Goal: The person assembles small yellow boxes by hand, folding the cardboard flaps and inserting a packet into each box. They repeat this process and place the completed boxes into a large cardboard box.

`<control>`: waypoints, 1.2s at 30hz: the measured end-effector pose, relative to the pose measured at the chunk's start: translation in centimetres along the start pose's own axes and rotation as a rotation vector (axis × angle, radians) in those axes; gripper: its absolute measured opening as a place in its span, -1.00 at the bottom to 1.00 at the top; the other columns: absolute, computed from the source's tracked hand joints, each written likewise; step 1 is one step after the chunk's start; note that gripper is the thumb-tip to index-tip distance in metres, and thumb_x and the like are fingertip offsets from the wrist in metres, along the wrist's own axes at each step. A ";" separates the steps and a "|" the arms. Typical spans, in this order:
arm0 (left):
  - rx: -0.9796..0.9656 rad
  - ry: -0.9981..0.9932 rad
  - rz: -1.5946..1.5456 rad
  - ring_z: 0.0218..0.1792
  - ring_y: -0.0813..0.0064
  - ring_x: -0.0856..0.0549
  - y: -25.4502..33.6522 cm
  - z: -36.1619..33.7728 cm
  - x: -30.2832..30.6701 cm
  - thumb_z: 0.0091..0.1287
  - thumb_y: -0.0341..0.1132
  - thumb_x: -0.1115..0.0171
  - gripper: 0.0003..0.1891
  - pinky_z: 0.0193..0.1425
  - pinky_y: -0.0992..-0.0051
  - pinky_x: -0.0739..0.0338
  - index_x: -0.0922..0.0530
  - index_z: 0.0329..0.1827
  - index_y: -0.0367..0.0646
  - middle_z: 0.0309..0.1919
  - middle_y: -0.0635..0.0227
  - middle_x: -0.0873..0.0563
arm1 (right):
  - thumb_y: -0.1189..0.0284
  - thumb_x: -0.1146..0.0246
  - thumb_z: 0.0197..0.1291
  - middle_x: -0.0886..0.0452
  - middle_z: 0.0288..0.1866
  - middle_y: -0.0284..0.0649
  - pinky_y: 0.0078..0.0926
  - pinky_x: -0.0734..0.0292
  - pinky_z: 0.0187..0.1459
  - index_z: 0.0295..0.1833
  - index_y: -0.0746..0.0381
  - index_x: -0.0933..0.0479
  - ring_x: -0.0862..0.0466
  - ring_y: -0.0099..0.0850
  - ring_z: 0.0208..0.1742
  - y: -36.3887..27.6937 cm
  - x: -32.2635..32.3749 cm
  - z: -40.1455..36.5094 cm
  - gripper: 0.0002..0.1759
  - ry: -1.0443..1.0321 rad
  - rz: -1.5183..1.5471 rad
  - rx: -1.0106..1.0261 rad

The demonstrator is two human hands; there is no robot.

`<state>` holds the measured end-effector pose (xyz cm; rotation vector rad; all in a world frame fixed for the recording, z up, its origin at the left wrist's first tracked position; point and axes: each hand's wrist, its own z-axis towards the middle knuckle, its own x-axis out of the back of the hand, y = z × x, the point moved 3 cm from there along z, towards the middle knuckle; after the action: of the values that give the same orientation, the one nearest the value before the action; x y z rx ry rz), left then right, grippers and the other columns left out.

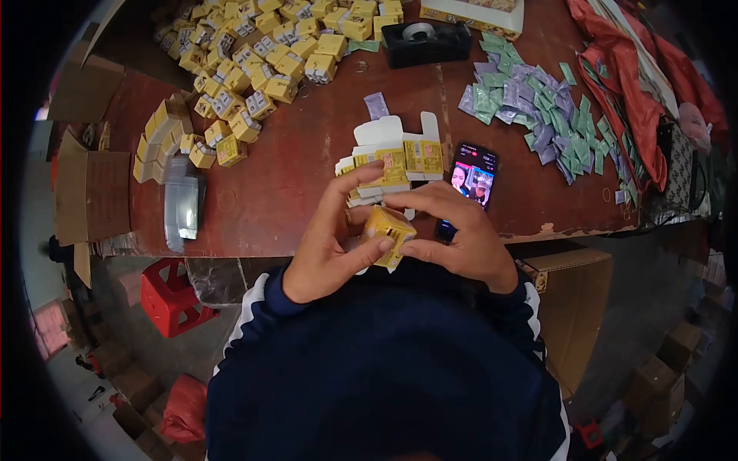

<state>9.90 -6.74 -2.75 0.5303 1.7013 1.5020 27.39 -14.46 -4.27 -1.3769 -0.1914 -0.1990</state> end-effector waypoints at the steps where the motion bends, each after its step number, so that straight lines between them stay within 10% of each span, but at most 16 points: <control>1: 0.132 -0.045 0.040 0.25 0.37 -0.60 0.5 0.3 0.0 0.36 -0.57 -0.30 -0.29 0.22 0.41 -0.57 -0.15 0.52 -0.11 0.53 0.10 -0.15 | 0.39 -0.52 0.03 -0.67 0.12 -0.16 -0.33 -0.44 0.22 0.23 0.21 -0.63 -0.61 -0.27 0.12 0.2 0.0 0.1 -0.42 -0.122 0.013 -0.062; 5: 0.323 -0.144 0.174 0.17 0.36 -0.66 0.6 1.1 0.1 0.26 -0.60 -0.40 -0.01 0.13 0.44 -0.64 0.08 0.64 -0.05 0.56 0.06 -0.11 | 0.40 -0.52 0.03 -0.54 0.07 -0.23 -0.37 -0.43 0.20 0.19 0.24 -0.63 -0.57 -0.33 0.12 0.7 0.2 0.3 -0.45 -0.331 0.178 -0.046; 11: 0.284 -0.140 -0.185 0.26 0.18 -0.61 0.7 1.5 1.6 0.49 0.24 -0.01 -0.14 0.34 0.27 -0.51 -0.06 0.58 -0.29 0.44 -0.07 -0.37 | 0.52 -0.49 0.05 -0.50 0.10 -0.29 -0.51 -0.48 0.23 0.14 0.29 -0.44 -0.58 -0.53 0.10 1.9 1.3 -0.2 -0.46 0.176 0.788 -0.128; 14: -0.102 0.017 -0.020 0.35 0.17 -0.53 -1.0 1.0 1.2 0.45 -0.12 -0.28 -0.25 0.41 0.21 -0.45 -0.14 0.53 -0.32 0.40 0.01 -0.42 | 0.50 -0.52 0.05 -0.50 0.10 -0.28 -0.49 -0.51 0.22 0.11 0.27 -0.41 -0.57 -0.53 0.10 1.8 0.0 0.4 -0.45 0.273 0.673 -0.125; 18: -0.105 0.163 0.065 0.34 0.28 -0.54 -1.3 0.8 1.1 0.34 -0.51 -0.32 -0.37 0.38 0.28 -0.46 -0.26 0.45 -0.34 0.32 0.11 -0.51 | 0.55 -0.49 0.08 -0.51 0.20 -0.25 -0.51 -0.56 0.09 0.06 0.23 -0.51 -0.59 -0.48 0.13 1.0 0.8 1.4 -0.57 0.149 0.376 -0.071; 22: -0.003 0.174 0.023 0.30 0.32 -0.56 -1.2 0.6 2.4 0.35 -0.52 -0.28 -0.38 0.36 0.34 -0.48 -0.27 0.45 -0.35 0.27 0.11 -0.54 | 0.51 -0.41 0.14 -0.70 -0.18 -0.17 -0.40 -0.61 -0.17 -0.03 0.27 -0.64 -0.72 -0.33 -0.14 5.8 8.8 4.1 -0.74 0.640 -0.311 -0.312; 27: 0.063 0.119 0.035 0.23 0.37 -0.61 -2.0 0.5 1.9 0.34 -0.51 -0.25 -0.39 0.32 0.39 -0.49 -0.27 0.46 -0.35 0.22 0.15 -0.57 | 0.38 -0.46 0.08 -0.70 -0.31 -0.01 -0.14 -0.59 -0.20 -0.10 0.34 -0.64 -0.72 -0.02 -0.24 12.7 12.6 7.3 -0.68 0.592 -1.041 -0.396; 31: 0.077 0.111 -0.001 0.21 0.39 -0.62 -1.8 0.3 2.0 0.34 -0.51 -0.26 -0.38 0.29 0.41 -0.51 -0.27 0.46 -0.34 0.21 0.18 -0.58 | 0.31 -0.46 0.04 -0.67 -0.26 0.03 -0.06 -0.60 -0.20 -0.17 0.34 -0.62 -0.71 0.01 -0.11 14.2 12.9 7.9 -0.65 0.461 -0.935 -0.475; 36: 0.042 0.146 0.051 0.21 0.42 -0.62 -1.7 0.0 2.3 0.32 -0.58 -0.26 -0.38 0.30 0.41 -0.53 -0.29 0.45 -0.33 0.20 0.19 -0.59 | 0.47 -0.44 0.14 -0.71 -0.34 -0.14 -0.46 -0.50 -0.46 -0.25 0.31 -0.58 -0.66 -0.40 -0.51 11.8 12.3 6.6 -0.81 0.600 -0.556 -0.210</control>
<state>8.84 -5.34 -5.05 0.4998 1.8470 1.5777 42.12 -6.22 -11.24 -1.3839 -0.0446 -1.1041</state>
